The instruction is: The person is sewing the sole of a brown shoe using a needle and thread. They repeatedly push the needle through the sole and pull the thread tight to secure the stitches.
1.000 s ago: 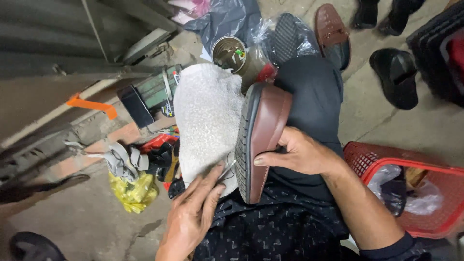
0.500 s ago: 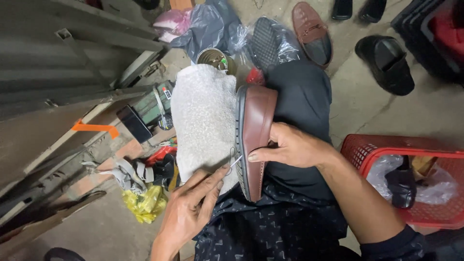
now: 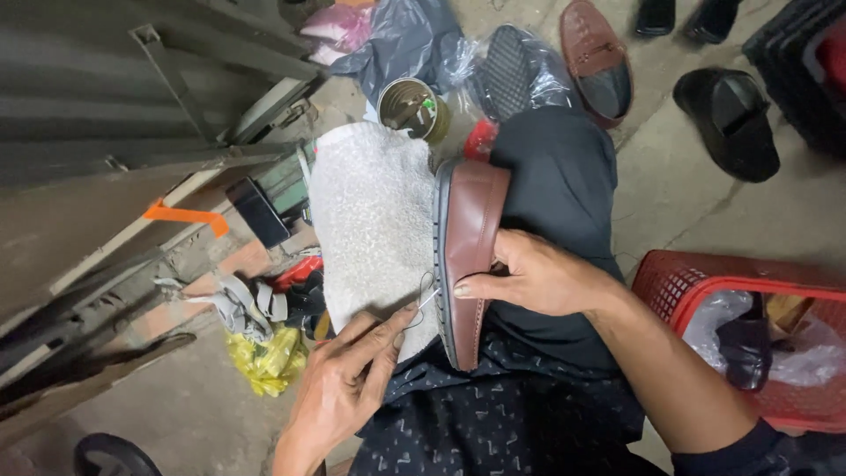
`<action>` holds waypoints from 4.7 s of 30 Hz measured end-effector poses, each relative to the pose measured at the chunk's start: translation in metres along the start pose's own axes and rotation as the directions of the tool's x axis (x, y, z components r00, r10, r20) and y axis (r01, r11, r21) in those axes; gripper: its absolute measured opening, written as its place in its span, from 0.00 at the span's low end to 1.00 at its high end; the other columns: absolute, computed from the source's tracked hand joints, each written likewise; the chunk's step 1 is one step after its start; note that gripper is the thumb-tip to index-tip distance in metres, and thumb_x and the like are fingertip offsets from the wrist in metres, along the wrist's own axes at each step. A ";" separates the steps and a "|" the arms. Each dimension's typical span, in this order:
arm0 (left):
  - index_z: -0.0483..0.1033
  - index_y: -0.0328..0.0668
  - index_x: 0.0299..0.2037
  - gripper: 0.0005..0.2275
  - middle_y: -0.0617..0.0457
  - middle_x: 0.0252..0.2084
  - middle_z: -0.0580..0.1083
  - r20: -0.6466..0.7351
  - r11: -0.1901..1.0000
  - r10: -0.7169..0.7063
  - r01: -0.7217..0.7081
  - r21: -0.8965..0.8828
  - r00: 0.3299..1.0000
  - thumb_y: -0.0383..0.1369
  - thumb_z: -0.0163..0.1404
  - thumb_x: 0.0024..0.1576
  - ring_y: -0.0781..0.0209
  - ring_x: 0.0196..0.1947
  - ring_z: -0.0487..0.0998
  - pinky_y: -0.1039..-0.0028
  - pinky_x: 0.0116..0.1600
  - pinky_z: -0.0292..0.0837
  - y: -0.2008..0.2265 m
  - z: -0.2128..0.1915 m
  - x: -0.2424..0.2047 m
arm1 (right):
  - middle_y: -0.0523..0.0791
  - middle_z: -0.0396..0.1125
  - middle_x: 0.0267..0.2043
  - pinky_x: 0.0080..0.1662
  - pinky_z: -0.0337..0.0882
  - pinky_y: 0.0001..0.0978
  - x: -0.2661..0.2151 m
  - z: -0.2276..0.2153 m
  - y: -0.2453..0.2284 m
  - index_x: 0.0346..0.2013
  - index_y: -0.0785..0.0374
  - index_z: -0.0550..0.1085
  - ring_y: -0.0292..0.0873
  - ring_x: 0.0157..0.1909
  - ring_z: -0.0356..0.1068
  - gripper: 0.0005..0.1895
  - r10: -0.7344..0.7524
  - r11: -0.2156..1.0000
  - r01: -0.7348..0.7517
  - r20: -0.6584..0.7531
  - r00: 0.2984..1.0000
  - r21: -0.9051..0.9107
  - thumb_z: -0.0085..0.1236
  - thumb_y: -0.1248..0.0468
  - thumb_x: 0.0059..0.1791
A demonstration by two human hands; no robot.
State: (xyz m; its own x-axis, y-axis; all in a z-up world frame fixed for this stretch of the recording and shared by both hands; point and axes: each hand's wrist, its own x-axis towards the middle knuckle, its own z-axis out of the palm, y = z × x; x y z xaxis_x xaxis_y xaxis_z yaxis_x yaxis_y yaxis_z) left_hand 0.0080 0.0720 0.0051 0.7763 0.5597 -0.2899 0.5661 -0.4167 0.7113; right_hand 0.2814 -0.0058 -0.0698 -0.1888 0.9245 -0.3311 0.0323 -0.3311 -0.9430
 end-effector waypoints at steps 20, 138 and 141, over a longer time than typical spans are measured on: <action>0.64 0.58 0.70 0.35 0.51 0.48 0.73 0.247 0.970 -0.062 0.000 0.242 0.967 0.16 0.51 0.51 0.69 0.09 0.72 0.70 0.23 0.88 -0.005 0.017 0.010 | 0.35 0.78 0.36 0.40 0.70 0.33 -0.005 0.008 -0.022 0.38 0.51 0.79 0.35 0.36 0.76 0.13 0.444 0.885 -0.444 -0.033 0.895 -0.143 0.56 0.48 0.50; 0.72 0.46 0.46 0.12 0.49 0.37 0.81 -0.040 0.948 -0.099 0.107 0.300 0.994 0.20 0.43 0.57 0.47 0.36 0.81 0.54 0.23 0.72 0.000 0.025 0.014 | 0.33 0.83 0.45 0.43 0.71 0.25 -0.007 0.017 -0.028 0.46 0.50 0.82 0.26 0.41 0.77 0.15 0.141 0.949 -0.161 -0.091 0.986 -0.270 0.52 0.67 0.51; 0.72 0.50 0.39 0.11 0.56 0.30 0.76 0.042 0.956 -0.188 0.173 0.239 0.981 0.42 0.39 0.67 0.52 0.30 0.79 0.54 0.31 0.77 -0.004 0.016 0.017 | 0.39 0.83 0.43 0.42 0.75 0.33 -0.016 0.018 -0.019 0.48 0.52 0.73 0.38 0.48 0.83 0.09 0.047 0.920 -0.113 -0.182 0.982 -0.375 0.52 0.62 0.52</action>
State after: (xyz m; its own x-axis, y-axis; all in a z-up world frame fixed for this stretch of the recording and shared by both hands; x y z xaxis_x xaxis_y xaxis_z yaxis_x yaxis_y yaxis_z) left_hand 0.0237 0.0716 -0.0127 0.6669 0.5974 -0.4453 0.7414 -0.4725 0.4765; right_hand 0.2660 -0.0176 -0.0456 -0.0053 0.9269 -0.3752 0.4194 -0.3385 -0.8423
